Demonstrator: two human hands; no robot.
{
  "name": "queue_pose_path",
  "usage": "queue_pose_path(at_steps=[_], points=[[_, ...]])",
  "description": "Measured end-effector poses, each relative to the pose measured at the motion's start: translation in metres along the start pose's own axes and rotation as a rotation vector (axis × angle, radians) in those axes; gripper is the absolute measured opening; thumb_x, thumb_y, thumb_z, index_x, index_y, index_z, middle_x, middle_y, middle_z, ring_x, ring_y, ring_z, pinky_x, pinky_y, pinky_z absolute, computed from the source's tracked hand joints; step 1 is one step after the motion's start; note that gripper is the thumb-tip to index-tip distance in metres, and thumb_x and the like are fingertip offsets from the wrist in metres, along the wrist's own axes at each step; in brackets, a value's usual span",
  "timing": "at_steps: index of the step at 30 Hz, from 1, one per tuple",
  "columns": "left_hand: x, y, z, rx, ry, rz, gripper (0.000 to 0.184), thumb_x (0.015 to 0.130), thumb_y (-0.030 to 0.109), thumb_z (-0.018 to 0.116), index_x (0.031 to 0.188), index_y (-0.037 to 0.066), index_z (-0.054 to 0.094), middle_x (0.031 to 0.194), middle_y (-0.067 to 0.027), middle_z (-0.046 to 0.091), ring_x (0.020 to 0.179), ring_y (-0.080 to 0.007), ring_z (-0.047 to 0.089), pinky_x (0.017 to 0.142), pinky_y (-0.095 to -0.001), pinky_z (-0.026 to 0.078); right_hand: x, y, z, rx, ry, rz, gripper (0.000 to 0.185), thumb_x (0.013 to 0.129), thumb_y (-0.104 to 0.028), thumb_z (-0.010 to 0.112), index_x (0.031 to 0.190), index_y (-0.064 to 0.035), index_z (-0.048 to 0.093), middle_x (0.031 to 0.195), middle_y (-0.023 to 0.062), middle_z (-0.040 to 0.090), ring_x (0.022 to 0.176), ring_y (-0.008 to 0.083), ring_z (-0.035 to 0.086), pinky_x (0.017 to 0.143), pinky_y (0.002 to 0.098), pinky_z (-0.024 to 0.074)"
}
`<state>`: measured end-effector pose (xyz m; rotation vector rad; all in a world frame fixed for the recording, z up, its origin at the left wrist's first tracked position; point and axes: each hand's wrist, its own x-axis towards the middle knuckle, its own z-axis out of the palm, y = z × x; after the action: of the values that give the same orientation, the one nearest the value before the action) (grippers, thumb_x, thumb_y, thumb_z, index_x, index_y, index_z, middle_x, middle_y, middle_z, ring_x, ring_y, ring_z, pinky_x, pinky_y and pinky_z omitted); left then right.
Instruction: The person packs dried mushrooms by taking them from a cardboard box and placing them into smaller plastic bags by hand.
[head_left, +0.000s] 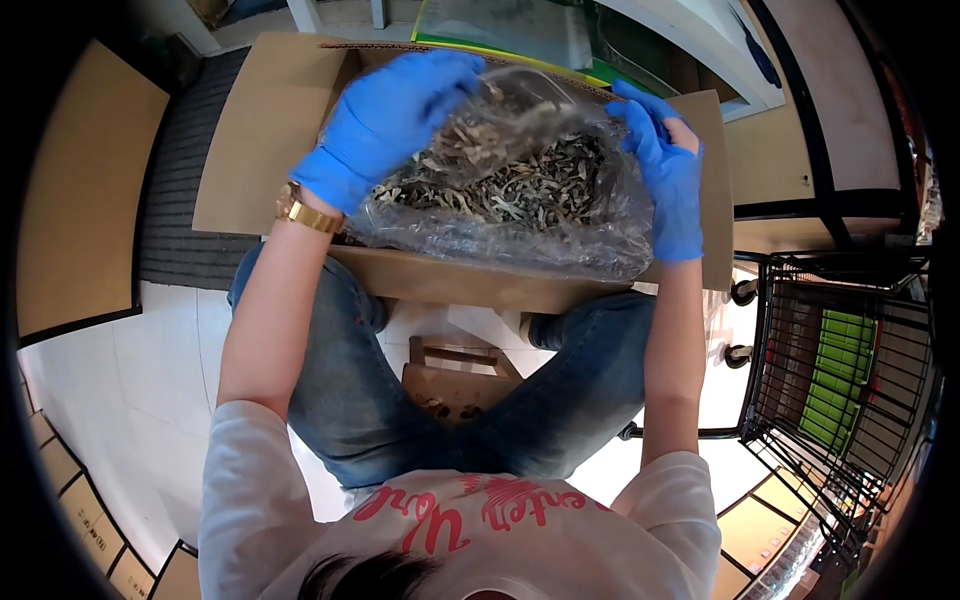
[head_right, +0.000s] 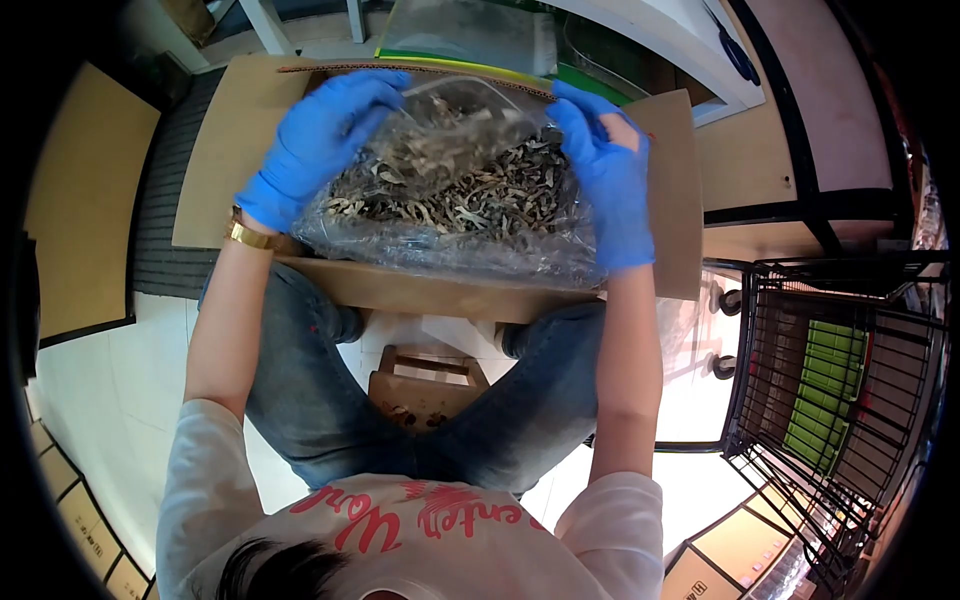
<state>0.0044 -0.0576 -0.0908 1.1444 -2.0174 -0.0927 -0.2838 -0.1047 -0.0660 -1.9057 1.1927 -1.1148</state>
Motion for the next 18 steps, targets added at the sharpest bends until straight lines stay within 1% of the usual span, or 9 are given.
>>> queue_pose_path(at_steps=[2, 4, 5, 6, 8, 11, 12, 14, 18], points=[[0.000, -0.009, -0.006, -0.012, 0.041, -0.053, 0.019, 0.086, 0.005, 0.060, 0.105, 0.006, 0.062, 0.113, -0.0073, 0.063, 0.099, -0.0247, 0.061, 0.086, -0.0331, 0.049, 0.006, 0.033, -0.007, -0.001, -0.023, 0.231, 0.027, 0.086, -0.013, 0.065, 0.113, -0.0084, 0.067, 0.090, 0.0038, 0.069, 0.080, 0.0101, 0.062, 0.072, 0.0248, 0.0498], [0.000, -0.012, -0.009, -0.104, 0.001, -0.213, 0.016, 0.087, 0.003, 0.058, 0.103, 0.005, 0.061, 0.113, -0.0082, 0.064, 0.101, -0.0251, 0.061, 0.088, -0.0329, 0.048, 0.003, 0.101, -0.003, -0.215, -0.267, 0.110, 0.032, 0.080, -0.015, 0.070, 0.111, -0.0071, 0.067, 0.091, 0.0096, 0.070, 0.082, 0.0158, 0.065, 0.076, 0.0288, 0.0509], [0.000, -0.011, -0.008, -0.103, -0.002, -0.212, 0.016, 0.087, 0.003, 0.058, 0.103, 0.005, 0.061, 0.113, -0.0082, 0.064, 0.101, -0.0251, 0.061, 0.088, -0.0329, 0.048, -0.004, 0.126, 0.005, -0.346, -0.416, 0.151, 0.036, 0.078, -0.020, 0.070, 0.111, -0.0073, 0.066, 0.092, 0.0120, 0.069, 0.083, 0.0203, 0.066, 0.078, 0.0316, 0.0514], [0.000, -0.011, -0.004, -0.094, 0.038, -0.117, 0.016, 0.087, 0.006, 0.058, 0.103, 0.007, 0.060, 0.107, -0.0079, 0.064, 0.097, -0.0262, 0.061, 0.084, -0.0338, 0.049, -0.009, 0.140, 0.012, -0.478, -0.564, 0.193, 0.039, 0.077, -0.024, 0.071, 0.112, -0.0076, 0.066, 0.094, 0.0143, 0.069, 0.084, 0.0248, 0.067, 0.080, 0.0344, 0.0518], [0.000, -0.008, 0.001, -0.086, 0.077, -0.020, 0.016, 0.086, 0.008, 0.058, 0.102, 0.010, 0.060, 0.102, -0.0075, 0.064, 0.092, -0.0273, 0.061, 0.080, -0.0347, 0.050, -0.024, 0.132, 0.027, -0.878, -0.814, 0.148, 0.043, 0.076, -0.030, 0.069, 0.114, -0.0105, 0.065, 0.098, 0.0162, 0.068, 0.089, 0.0327, 0.065, 0.083, 0.0395, 0.0515], [-0.001, -0.005, 0.003, -0.033, 0.086, 0.001, 0.015, 0.086, 0.009, 0.059, 0.101, 0.009, 0.060, 0.101, -0.0080, 0.064, 0.093, -0.0280, 0.061, 0.080, -0.0347, 0.050, -0.048, 0.159, 0.045, -0.916, -0.870, 0.056, 0.048, 0.072, -0.030, 0.070, 0.115, -0.0098, 0.064, 0.108, 0.0219, 0.063, 0.097, 0.0363, 0.062, 0.088, 0.0414, 0.0483], [-0.001, -0.005, 0.002, -0.034, 0.071, -0.012, 0.016, 0.086, 0.009, 0.059, 0.102, 0.009, 0.060, 0.102, -0.0081, 0.064, 0.094, -0.0284, 0.061, 0.081, -0.0345, 0.050, -0.053, 0.171, 0.053, -0.913, -0.872, 0.057, 0.048, 0.072, -0.030, 0.070, 0.115, -0.0098, 0.064, 0.108, 0.0219, 0.063, 0.097, 0.0363, 0.062, 0.088, 0.0414, 0.0483], [0.000, -0.004, 0.001, -0.038, 0.055, -0.022, 0.016, 0.086, 0.010, 0.060, 0.102, 0.009, 0.060, 0.103, -0.0082, 0.064, 0.094, -0.0287, 0.061, 0.081, -0.0343, 0.050, -0.056, 0.189, 0.063, -1.034, -0.973, -0.003, 0.036, 0.077, -0.023, 0.062, 0.111, -0.0143, 0.066, 0.108, 0.0187, 0.064, 0.096, 0.0363, 0.063, 0.086, 0.0420, 0.0499], [0.000, -0.005, 0.000, -0.020, 0.057, -0.022, 0.016, 0.086, 0.010, 0.059, 0.102, 0.009, 0.060, 0.104, -0.0081, 0.064, 0.095, -0.0289, 0.061, 0.081, -0.0345, 0.050, -0.044, 0.164, 0.063, -1.030, -1.019, 0.135, 0.032, 0.076, -0.018, 0.060, 0.106, -0.0125, 0.067, 0.105, 0.0187, 0.065, 0.096, 0.0353, 0.063, 0.086, 0.0417, 0.0499]])
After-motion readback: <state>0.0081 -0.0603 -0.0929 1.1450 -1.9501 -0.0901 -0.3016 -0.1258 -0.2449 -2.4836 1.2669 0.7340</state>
